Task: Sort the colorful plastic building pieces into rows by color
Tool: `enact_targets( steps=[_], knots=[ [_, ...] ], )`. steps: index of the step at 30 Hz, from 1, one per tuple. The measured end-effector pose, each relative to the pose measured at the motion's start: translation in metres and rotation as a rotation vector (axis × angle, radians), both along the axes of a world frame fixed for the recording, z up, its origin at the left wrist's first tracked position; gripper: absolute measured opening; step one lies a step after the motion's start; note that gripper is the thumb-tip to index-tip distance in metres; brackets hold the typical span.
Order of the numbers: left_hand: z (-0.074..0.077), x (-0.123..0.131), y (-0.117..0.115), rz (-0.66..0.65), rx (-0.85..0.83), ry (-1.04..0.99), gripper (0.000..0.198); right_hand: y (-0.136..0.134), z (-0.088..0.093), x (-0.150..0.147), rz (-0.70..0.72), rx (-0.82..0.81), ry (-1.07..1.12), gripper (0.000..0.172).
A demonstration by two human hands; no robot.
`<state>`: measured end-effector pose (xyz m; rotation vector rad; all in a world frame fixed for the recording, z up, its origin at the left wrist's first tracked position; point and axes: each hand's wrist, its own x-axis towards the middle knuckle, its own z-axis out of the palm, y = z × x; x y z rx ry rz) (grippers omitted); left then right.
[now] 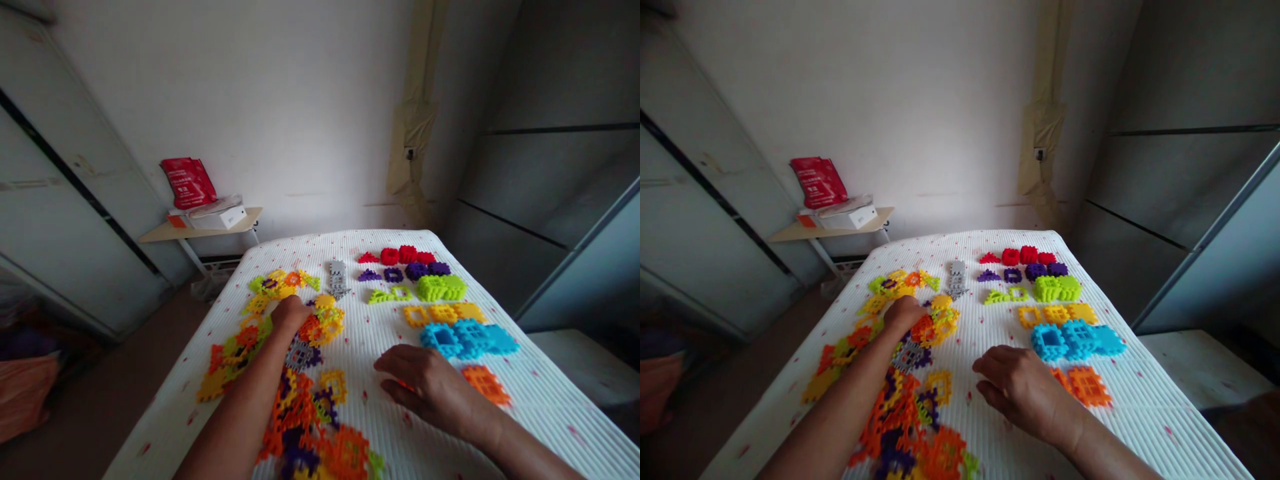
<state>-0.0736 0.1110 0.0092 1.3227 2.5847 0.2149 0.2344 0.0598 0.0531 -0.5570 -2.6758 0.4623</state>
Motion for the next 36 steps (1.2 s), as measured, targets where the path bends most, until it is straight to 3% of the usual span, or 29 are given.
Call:
enact_targets(
  steps=[9,16,20,23,25,27,31,36],
  knots=[
    [0.008,-0.016,-0.021,0.027,0.359,-0.066,0.013,0.001,-0.001,-0.001,0.005,-0.002,-0.004,0.021],
    [0.015,-0.019,-0.053,-0.010,0.719,-0.440,0.047,0.000,-0.002,-0.004,0.009,-0.034,-0.011,0.021],
    [0.016,-0.010,-0.072,-0.024,0.815,-0.618,0.048,0.002,-0.003,-0.009,0.011,-0.038,0.014,0.020],
    [0.017,0.000,-0.084,-0.055,0.834,-0.692,0.036,0.006,0.000,-0.014,-0.014,-0.104,0.078,0.019],
    [0.019,0.007,-0.091,-0.136,0.862,-0.629,0.021,0.009,0.002,-0.018,-0.038,-0.179,0.121,0.018],
    [0.022,0.015,-0.098,-0.297,0.940,-0.443,0.010,0.012,0.004,-0.021,-0.068,-0.251,0.163,0.016],
    [0.026,0.032,-0.109,-0.627,1.094,-0.014,0.024,0.013,0.005,-0.028,-0.094,-0.324,0.243,0.018],
    [0.018,0.045,-0.116,-0.723,1.149,0.235,0.024,0.011,0.005,-0.040,-0.062,-0.247,0.289,0.040]
  ],
)
